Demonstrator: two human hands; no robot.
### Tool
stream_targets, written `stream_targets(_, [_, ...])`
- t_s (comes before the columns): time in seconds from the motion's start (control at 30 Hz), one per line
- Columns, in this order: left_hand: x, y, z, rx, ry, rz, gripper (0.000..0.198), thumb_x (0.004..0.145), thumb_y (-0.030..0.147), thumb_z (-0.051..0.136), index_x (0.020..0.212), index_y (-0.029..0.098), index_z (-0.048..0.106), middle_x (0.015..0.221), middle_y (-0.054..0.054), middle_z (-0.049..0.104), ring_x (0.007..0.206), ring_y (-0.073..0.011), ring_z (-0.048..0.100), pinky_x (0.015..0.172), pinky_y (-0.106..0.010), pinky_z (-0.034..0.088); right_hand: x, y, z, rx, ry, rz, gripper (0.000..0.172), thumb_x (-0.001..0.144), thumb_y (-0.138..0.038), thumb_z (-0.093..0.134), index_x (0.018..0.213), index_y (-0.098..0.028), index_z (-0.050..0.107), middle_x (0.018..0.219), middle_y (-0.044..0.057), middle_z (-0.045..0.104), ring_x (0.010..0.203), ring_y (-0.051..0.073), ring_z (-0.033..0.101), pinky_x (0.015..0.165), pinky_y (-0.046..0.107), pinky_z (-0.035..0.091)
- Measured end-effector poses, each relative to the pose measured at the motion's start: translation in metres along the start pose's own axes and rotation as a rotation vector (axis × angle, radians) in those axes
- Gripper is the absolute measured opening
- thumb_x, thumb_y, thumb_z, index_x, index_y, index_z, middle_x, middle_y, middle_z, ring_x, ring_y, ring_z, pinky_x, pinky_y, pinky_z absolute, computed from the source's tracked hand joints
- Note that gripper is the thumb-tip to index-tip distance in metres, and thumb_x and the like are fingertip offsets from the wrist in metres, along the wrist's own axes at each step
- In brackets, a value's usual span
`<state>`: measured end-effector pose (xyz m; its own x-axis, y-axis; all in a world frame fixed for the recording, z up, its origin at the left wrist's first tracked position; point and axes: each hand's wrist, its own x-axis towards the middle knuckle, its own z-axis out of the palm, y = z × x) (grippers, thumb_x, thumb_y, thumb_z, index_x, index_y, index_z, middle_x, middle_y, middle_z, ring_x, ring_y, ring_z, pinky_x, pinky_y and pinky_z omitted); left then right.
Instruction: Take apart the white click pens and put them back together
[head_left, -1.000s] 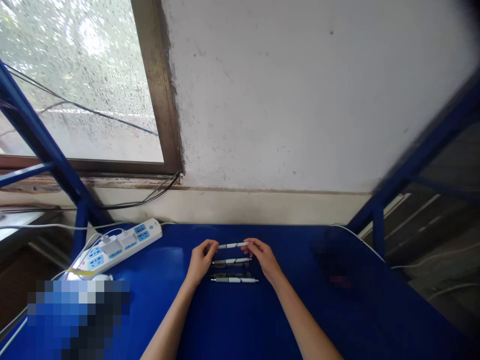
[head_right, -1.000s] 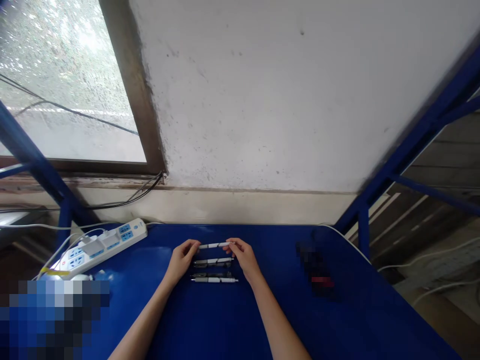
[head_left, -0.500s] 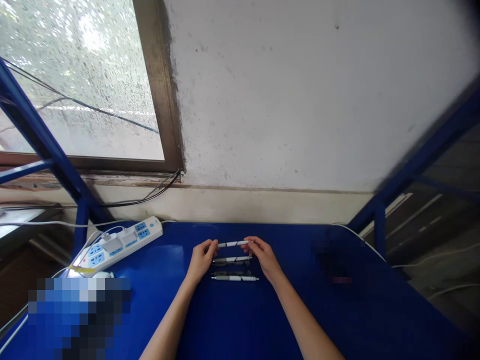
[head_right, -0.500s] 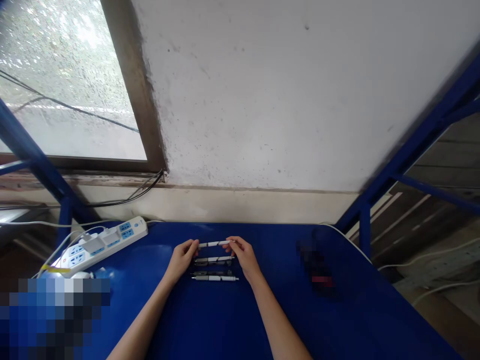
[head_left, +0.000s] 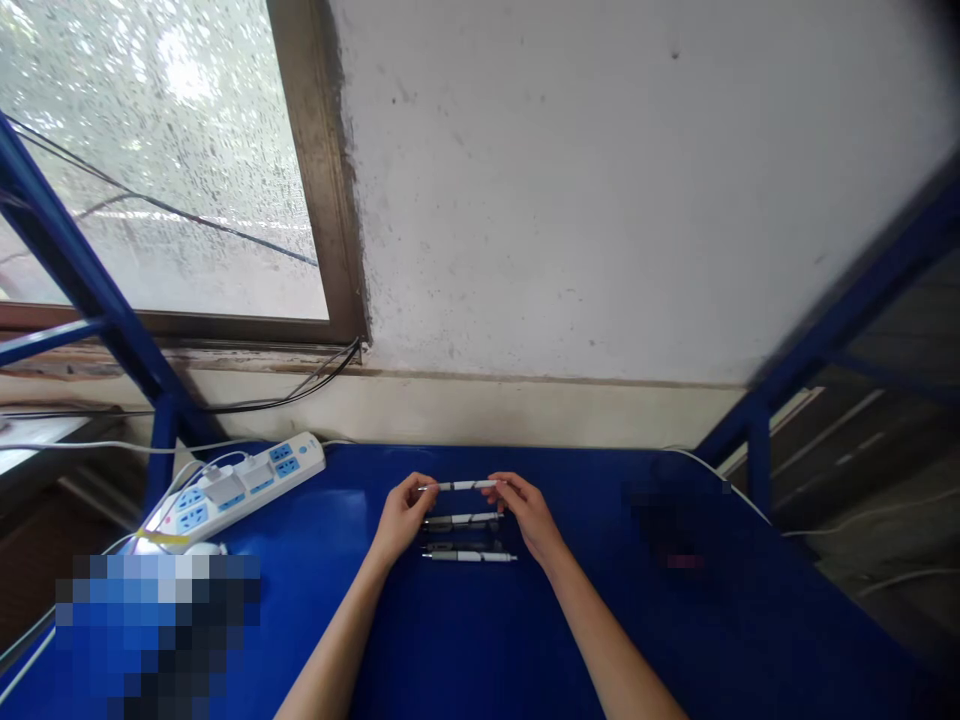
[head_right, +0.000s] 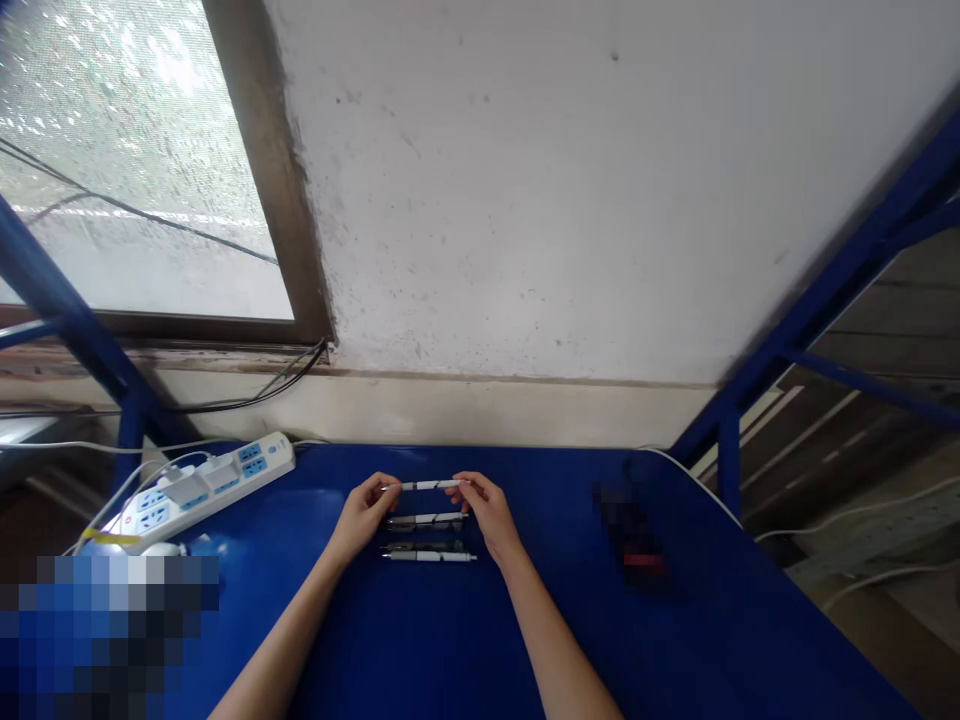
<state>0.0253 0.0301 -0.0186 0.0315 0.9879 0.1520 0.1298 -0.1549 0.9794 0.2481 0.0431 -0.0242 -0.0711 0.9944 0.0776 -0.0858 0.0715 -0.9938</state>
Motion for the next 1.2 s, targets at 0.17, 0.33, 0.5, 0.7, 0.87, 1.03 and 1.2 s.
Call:
stream_targets(0.17, [0.001, -0.003, -0.001, 0.105, 0.135, -0.074, 0.052, 0.08, 0.062, 0.053, 0.056, 0.016, 0.055, 0.043, 0.003, 0.044, 0.043, -0.0094, 0.038, 0.047, -0.022, 0.028, -0.001, -0.001, 0.001, -0.075, -0.036, -0.028, 0.039, 0.079, -0.055, 0.064, 0.095, -0.02, 0.068, 0.083, 0.007, 0.073, 0.074, 0.021, 0.064, 0.064, 0.03, 0.045])
stream_targets(0.33, [0.001, -0.001, 0.0, 0.054, 0.11, -0.078, 0.05, 0.08, 0.061, 0.053, 0.061, 0.016, 0.06, 0.047, 0.002, 0.049, 0.045, -0.0102, 0.043, 0.049, -0.022, 0.031, -0.001, -0.001, 0.001, -0.094, -0.05, -0.047, 0.036, 0.08, -0.053, 0.063, 0.096, -0.021, 0.068, 0.084, 0.006, 0.073, 0.073, 0.02, 0.062, 0.063, 0.03, 0.044])
stream_targets(0.5, [0.0, 0.003, 0.001, -0.08, -0.008, -0.012, 0.043, 0.076, 0.053, 0.064, 0.101, 0.018, 0.062, 0.072, 0.0, 0.064, 0.062, -0.0133, 0.056, 0.055, -0.022, 0.039, -0.001, -0.004, 0.001, -0.04, 0.0, -0.013, 0.039, 0.077, -0.056, 0.065, 0.093, -0.021, 0.068, 0.083, 0.008, 0.073, 0.072, 0.021, 0.062, 0.059, 0.03, 0.043])
stream_targets(0.7, [0.001, -0.002, 0.001, 0.045, 0.065, -0.073, 0.049, 0.085, 0.057, 0.05, 0.058, 0.016, 0.056, 0.045, 0.001, 0.05, 0.045, -0.0098, 0.043, 0.049, -0.022, 0.032, -0.002, -0.005, 0.002, -0.012, -0.033, -0.025, 0.034, 0.077, -0.05, 0.067, 0.094, -0.02, 0.068, 0.082, 0.007, 0.072, 0.071, 0.02, 0.061, 0.06, 0.03, 0.044])
stream_targets(0.87, [0.004, -0.006, 0.0, -0.145, 0.081, -0.087, 0.037, 0.076, 0.052, 0.064, 0.078, 0.015, 0.063, 0.06, 0.001, 0.058, 0.052, -0.0096, 0.048, 0.05, -0.02, 0.035, 0.004, 0.001, -0.006, 0.045, 0.073, -0.024, 0.032, 0.075, -0.047, 0.069, 0.09, -0.019, 0.068, 0.075, 0.005, 0.07, 0.065, 0.018, 0.059, 0.055, 0.028, 0.042])
stream_targets(1.03, [0.006, -0.013, -0.004, -0.268, 0.172, -0.066, 0.035, 0.075, 0.049, 0.067, 0.087, 0.016, 0.064, 0.063, 0.002, 0.058, 0.054, -0.0085, 0.049, 0.052, -0.019, 0.037, 0.012, 0.012, -0.019, 0.155, 0.272, 0.013, 0.029, 0.067, -0.044, 0.072, 0.08, -0.018, 0.067, 0.059, 0.001, 0.062, 0.053, 0.014, 0.053, 0.046, 0.025, 0.037])
stream_targets(1.2, [0.008, -0.018, -0.005, -0.231, 0.204, -0.09, 0.036, 0.073, 0.049, 0.068, 0.088, 0.016, 0.065, 0.061, 0.001, 0.058, 0.053, -0.009, 0.049, 0.051, -0.019, 0.038, 0.013, 0.015, -0.021, 0.228, 0.291, 0.051, 0.026, 0.064, -0.04, 0.072, 0.077, -0.018, 0.067, 0.058, 0.001, 0.061, 0.052, 0.014, 0.053, 0.046, 0.025, 0.038])
